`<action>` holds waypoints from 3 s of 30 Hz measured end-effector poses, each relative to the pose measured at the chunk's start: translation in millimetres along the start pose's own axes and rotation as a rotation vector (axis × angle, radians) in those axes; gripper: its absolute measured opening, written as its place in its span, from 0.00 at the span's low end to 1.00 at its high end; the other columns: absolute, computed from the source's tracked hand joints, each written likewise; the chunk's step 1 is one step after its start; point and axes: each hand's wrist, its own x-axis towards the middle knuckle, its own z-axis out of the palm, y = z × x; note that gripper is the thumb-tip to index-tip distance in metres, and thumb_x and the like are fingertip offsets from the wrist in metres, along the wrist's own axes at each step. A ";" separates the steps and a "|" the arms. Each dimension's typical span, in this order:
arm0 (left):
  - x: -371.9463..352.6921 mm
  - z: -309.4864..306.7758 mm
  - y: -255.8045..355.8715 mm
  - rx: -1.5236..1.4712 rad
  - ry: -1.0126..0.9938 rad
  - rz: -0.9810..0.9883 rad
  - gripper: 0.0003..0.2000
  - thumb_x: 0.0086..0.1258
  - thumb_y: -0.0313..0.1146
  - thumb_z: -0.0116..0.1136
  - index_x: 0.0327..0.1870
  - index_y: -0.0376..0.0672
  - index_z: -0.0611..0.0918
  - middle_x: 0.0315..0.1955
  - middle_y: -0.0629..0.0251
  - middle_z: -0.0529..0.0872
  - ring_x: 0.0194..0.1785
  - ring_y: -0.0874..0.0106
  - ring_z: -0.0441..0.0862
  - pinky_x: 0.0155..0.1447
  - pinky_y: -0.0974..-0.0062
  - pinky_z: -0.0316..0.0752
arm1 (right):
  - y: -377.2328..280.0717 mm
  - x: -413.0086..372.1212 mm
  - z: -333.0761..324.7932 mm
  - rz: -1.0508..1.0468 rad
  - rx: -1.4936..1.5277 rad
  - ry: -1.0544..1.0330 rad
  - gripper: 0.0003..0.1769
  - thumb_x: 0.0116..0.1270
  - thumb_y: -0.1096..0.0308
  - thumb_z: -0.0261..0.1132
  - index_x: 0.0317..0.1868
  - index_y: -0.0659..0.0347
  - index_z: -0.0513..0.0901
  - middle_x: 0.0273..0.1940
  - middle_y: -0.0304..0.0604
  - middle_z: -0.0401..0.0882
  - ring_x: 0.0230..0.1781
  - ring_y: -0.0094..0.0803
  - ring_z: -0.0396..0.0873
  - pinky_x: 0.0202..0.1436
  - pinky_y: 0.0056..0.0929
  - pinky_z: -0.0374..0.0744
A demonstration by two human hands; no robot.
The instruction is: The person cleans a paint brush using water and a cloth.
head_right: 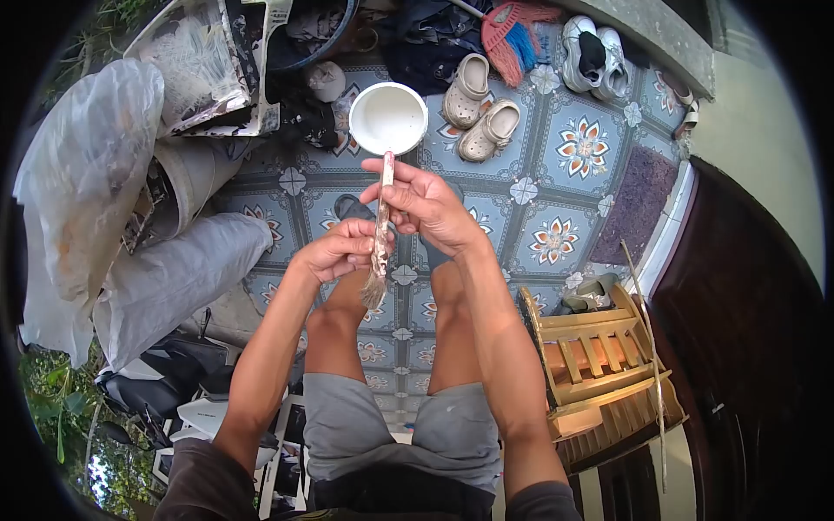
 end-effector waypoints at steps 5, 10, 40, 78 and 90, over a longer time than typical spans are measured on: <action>-12.9 60.8 -17.3 -0.081 0.119 0.026 0.20 0.69 0.44 0.48 0.53 0.36 0.75 0.41 0.64 0.82 0.31 0.84 0.68 0.34 0.87 0.64 | -15.0 -58.1 35.0 -0.063 0.039 0.154 0.15 0.63 0.62 0.62 0.46 0.61 0.74 0.30 0.36 0.78 0.15 0.12 0.64 0.16 0.11 0.62; -38.8 68.4 -37.4 0.134 0.421 0.135 0.21 0.72 0.42 0.36 0.55 0.33 0.72 0.48 0.60 0.79 0.37 0.79 0.74 0.40 0.83 0.68 | -30.9 -108.1 55.7 -0.119 0.157 0.449 0.12 0.63 0.63 0.63 0.42 0.58 0.75 0.28 0.35 0.76 0.13 0.13 0.65 0.15 0.13 0.62; -83.8 164.0 -90.7 0.122 0.464 0.270 0.27 0.64 0.42 0.33 0.58 0.31 0.71 0.49 0.57 0.79 0.45 0.74 0.74 0.48 0.76 0.65 | -9.8 -183.5 74.5 -0.552 -0.025 0.732 0.08 0.62 0.71 0.62 0.37 0.62 0.71 0.25 0.35 0.70 0.15 0.17 0.69 0.17 0.16 0.69; -132.5 103.6 114.3 0.536 0.910 0.616 0.11 0.57 0.31 0.65 0.38 0.33 0.83 0.20 0.74 0.80 0.22 0.89 0.69 0.25 0.90 0.62 | 21.9 -28.9 258.8 -0.649 -0.388 1.105 0.13 0.59 0.75 0.62 0.45 0.69 0.76 0.39 0.46 0.80 0.33 0.26 0.80 0.32 0.22 0.78; -104.4 118.2 115.5 0.476 1.026 0.314 0.12 0.55 0.39 0.67 0.29 0.39 0.83 0.17 0.72 0.79 0.17 0.84 0.69 0.18 0.86 0.59 | 18.9 -52.0 186.6 -0.067 -0.466 0.625 0.14 0.69 0.59 0.55 0.40 0.63 0.75 0.19 0.30 0.68 0.17 0.14 0.62 0.19 0.18 0.62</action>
